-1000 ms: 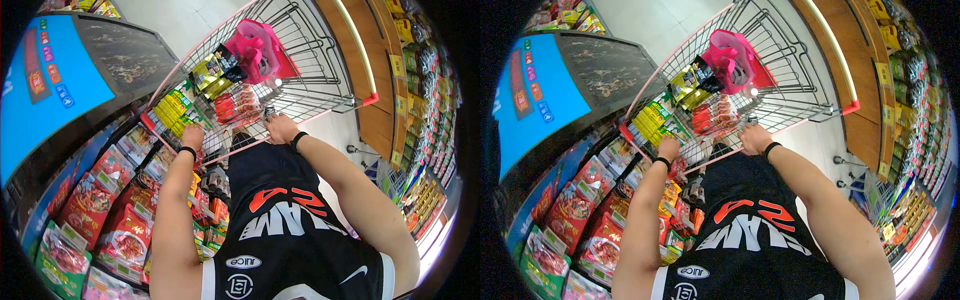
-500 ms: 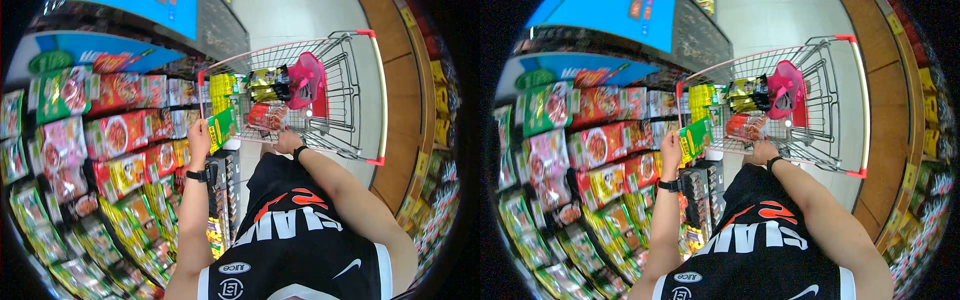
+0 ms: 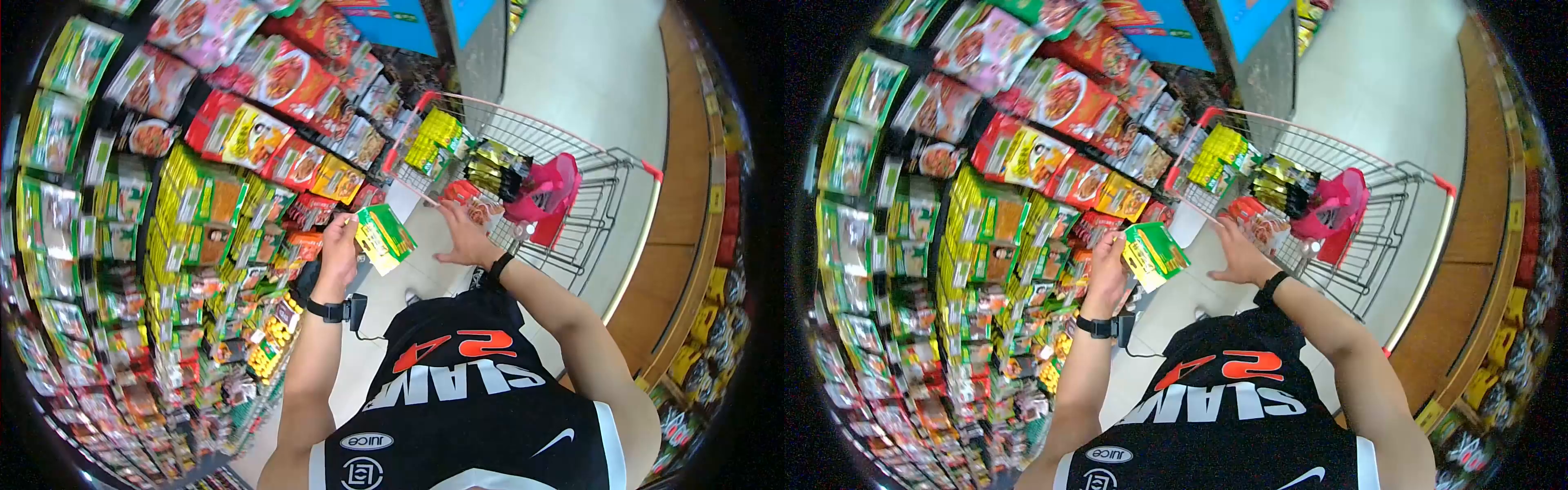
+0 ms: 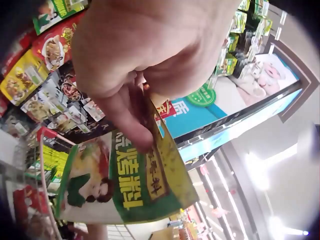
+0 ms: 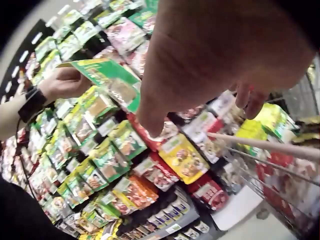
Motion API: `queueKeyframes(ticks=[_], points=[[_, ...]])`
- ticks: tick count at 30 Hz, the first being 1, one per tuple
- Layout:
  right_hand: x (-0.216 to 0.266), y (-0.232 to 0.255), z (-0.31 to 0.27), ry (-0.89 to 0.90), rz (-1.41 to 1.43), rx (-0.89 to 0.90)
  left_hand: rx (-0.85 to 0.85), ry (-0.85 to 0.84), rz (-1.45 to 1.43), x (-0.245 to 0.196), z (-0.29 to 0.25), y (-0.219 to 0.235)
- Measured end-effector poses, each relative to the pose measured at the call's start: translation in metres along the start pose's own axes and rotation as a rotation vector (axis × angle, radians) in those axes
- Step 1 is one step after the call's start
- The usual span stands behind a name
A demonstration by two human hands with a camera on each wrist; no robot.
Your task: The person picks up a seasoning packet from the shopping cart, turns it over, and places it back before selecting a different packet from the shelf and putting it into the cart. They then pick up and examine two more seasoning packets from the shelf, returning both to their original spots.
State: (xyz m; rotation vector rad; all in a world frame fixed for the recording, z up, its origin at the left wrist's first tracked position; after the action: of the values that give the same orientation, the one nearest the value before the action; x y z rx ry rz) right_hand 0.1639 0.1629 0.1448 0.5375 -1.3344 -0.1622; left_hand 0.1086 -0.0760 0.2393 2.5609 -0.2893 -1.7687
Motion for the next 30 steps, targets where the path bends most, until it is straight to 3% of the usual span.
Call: queueKeyframes(ticks=[2,5,6,9,10,13,14,17,18,21,26,30], points=[[0.064,-0.009,0.016,0.212,0.06,0.027,0.008,0.009,-0.112,0.004,-0.019,0.012],[0.113,-0.041,0.033,0.272,0.233,0.133,0.004,0.004,-0.269,0.0,-0.05,0.033],[0.137,-0.039,0.038,0.436,0.228,0.066,-0.006,0.014,-0.26,-0.012,-0.068,0.04],[0.14,-0.08,0.048,0.088,0.379,0.191,-0.043,-0.048,-0.137,-0.013,-0.103,0.094],[0.146,-0.092,0.05,-0.038,0.597,0.19,-0.054,-0.082,-0.079,-0.008,-0.114,0.114],[0.19,-0.126,0.059,-0.144,0.932,0.262,-0.287,-0.359,0.285,-0.001,-0.15,0.174],[0.204,-0.138,0.062,-0.16,0.931,0.334,-0.317,-0.383,0.258,0.006,-0.16,0.186],[0.258,-0.17,0.069,-0.153,0.862,0.486,-0.139,-0.374,0.333,0.022,-0.195,0.202],[0.275,-0.181,0.071,-0.137,0.904,0.465,-0.064,-0.264,0.353,0.027,-0.209,0.205],[0.315,-0.219,0.074,-0.08,0.75,0.554,-0.069,-0.266,0.302,0.037,-0.24,0.225],[0.358,-0.284,0.082,-0.042,0.624,0.71,-0.299,-0.396,0.361,0.034,-0.285,0.3],[0.396,-0.325,0.094,-0.05,0.844,0.797,-0.405,-0.473,0.364,0.018,-0.315,0.355]])
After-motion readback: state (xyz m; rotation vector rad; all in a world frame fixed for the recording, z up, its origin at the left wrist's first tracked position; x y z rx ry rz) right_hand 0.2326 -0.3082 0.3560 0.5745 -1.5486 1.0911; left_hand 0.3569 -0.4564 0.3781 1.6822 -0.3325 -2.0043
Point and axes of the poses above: each hand's wrist, its own z-axis towards the middle knuckle, its own y-axis out of the back of the hand, x = y × z, the point moved 8 cm from there along z, towards the middle knuckle, and after that the axes turned 15 degrees about z, right-handed, at the moved point
